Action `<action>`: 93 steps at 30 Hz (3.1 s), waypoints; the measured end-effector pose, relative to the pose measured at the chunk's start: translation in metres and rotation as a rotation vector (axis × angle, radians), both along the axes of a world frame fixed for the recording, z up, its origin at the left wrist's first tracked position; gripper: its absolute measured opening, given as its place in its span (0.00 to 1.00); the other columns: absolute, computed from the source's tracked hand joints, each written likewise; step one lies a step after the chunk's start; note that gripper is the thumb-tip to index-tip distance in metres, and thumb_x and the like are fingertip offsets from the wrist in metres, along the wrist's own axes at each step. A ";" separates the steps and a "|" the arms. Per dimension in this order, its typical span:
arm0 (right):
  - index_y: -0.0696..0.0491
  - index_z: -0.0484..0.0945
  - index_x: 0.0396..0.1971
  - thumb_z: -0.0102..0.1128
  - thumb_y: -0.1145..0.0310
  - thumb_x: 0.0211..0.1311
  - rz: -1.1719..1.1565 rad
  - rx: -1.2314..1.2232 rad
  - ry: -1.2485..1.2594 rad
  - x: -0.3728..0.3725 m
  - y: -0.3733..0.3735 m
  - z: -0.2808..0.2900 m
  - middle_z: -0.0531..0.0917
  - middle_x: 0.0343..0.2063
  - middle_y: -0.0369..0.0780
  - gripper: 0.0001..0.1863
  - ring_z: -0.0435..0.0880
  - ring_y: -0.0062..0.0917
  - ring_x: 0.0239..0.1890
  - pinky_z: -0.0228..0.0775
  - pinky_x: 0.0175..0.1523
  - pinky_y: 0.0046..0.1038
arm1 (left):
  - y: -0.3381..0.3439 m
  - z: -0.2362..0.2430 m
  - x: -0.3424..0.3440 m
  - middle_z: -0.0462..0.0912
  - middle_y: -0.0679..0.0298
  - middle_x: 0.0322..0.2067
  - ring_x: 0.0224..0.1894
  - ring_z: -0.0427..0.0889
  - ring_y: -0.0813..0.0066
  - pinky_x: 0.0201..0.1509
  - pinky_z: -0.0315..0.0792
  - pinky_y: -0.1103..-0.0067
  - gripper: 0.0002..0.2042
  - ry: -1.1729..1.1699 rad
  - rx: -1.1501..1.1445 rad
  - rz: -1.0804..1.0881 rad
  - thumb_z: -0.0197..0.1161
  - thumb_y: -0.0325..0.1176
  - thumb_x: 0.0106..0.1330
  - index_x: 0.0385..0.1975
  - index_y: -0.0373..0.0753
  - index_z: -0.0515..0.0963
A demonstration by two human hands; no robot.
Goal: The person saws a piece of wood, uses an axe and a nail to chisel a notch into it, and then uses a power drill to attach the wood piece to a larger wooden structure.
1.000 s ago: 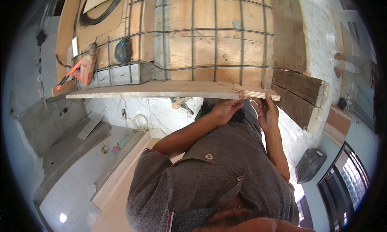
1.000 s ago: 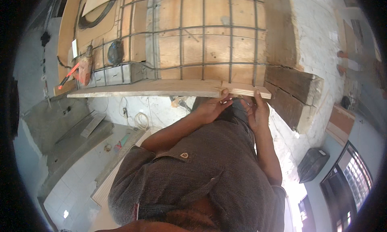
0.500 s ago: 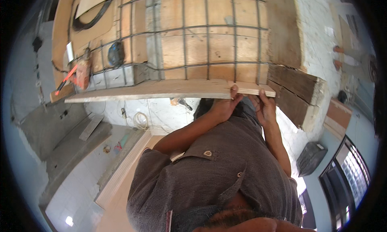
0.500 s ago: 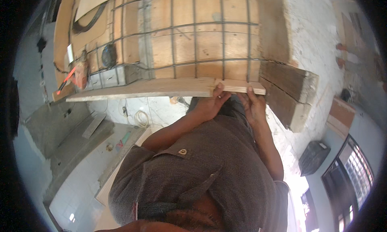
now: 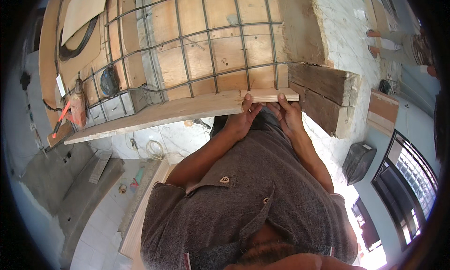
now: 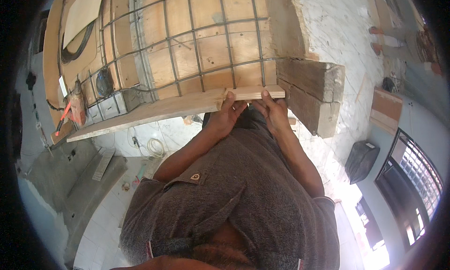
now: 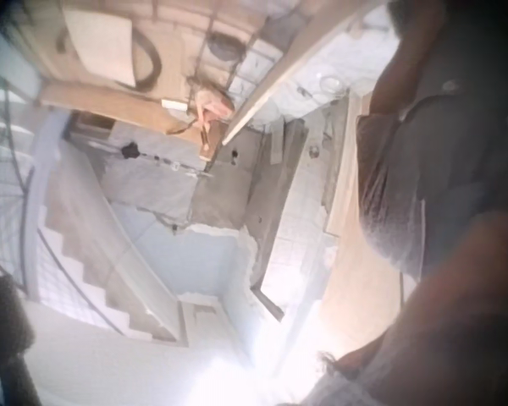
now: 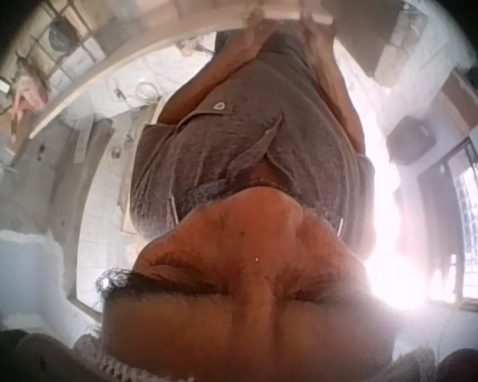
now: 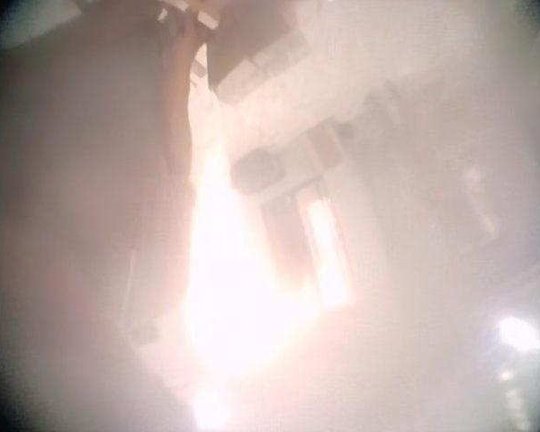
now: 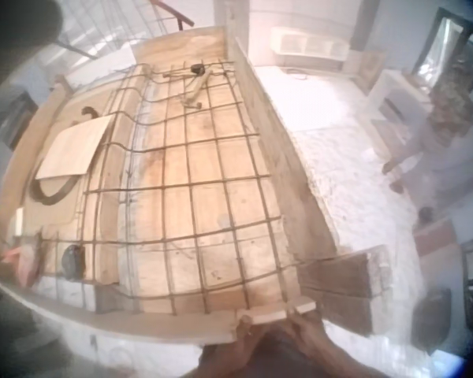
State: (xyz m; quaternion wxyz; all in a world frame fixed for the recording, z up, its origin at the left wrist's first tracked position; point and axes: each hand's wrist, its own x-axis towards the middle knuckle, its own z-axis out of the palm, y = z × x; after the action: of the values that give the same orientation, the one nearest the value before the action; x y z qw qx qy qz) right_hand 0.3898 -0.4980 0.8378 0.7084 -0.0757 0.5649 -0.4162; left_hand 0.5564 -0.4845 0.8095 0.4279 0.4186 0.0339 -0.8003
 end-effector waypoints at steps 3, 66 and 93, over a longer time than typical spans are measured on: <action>0.66 0.62 0.54 0.58 0.59 0.63 -0.009 -0.029 -0.013 0.002 0.002 -0.002 0.73 0.50 0.48 0.29 0.75 0.35 0.54 0.67 0.61 0.37 | -0.002 0.003 0.002 0.73 0.66 0.45 0.48 0.74 0.74 0.58 0.71 0.75 0.16 -0.022 0.001 -0.007 0.57 0.41 0.67 0.49 0.42 0.66; 0.58 0.65 0.15 0.54 0.66 0.62 0.034 -1.069 0.928 0.025 -0.028 -0.030 0.69 0.14 0.48 0.18 0.71 0.43 0.18 0.61 0.24 0.37 | -0.009 -0.040 0.022 0.65 0.49 0.58 0.63 0.61 0.59 0.71 0.54 0.69 0.26 0.211 -0.048 -0.152 0.50 0.41 0.70 0.59 0.26 0.59; 0.67 0.57 0.56 0.54 0.56 0.65 -0.206 -0.082 0.086 0.012 0.011 -0.012 0.72 0.48 0.51 0.32 0.77 0.37 0.49 0.74 0.53 0.34 | -0.055 0.169 0.127 0.81 0.55 0.46 0.50 0.80 0.63 0.52 0.73 0.73 0.16 -0.528 -1.132 -0.829 0.58 0.40 0.65 0.46 0.35 0.78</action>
State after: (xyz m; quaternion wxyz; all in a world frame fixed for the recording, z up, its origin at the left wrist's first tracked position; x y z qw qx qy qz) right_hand 0.4019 -0.4868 0.8261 0.6332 -0.0639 0.5822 -0.5059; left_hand 0.6836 -0.5392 0.9789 0.2352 0.2911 -0.6475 -0.6639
